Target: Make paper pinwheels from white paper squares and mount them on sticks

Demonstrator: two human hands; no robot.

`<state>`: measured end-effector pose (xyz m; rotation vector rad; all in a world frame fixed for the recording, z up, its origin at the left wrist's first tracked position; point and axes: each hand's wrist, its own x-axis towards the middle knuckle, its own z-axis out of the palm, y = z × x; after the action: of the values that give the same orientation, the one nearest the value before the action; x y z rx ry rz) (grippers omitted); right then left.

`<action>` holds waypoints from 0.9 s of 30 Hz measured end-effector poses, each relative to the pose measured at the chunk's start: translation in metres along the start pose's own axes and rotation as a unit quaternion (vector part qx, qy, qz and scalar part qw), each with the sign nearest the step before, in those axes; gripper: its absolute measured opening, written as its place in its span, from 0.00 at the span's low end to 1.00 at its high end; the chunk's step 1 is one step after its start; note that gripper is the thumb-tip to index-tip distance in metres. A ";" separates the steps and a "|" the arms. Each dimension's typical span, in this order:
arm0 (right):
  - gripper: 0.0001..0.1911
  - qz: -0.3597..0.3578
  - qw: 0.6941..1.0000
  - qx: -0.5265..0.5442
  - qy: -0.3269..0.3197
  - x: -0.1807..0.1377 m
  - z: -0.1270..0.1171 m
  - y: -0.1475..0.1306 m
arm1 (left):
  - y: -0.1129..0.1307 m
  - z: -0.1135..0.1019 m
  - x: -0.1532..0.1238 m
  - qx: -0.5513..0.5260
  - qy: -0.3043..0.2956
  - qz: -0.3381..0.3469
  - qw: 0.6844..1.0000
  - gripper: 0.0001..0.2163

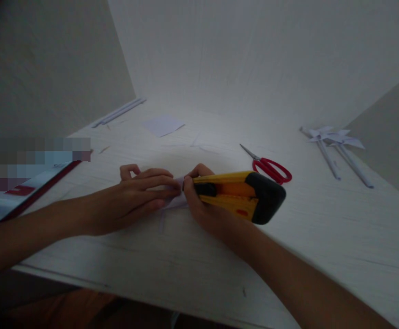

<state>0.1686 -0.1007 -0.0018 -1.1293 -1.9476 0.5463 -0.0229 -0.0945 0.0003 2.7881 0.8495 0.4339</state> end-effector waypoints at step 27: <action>0.08 0.020 0.999 0.039 0.008 0.000 0.000 -0.002 | -0.001 -0.001 -0.009 0.123 -0.019 0.011 0.992 0.16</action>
<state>0.1678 -0.1015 -0.0006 -1.1231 -1.8768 0.6273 -0.0307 -0.0981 -0.0010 3.0223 0.9205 0.2948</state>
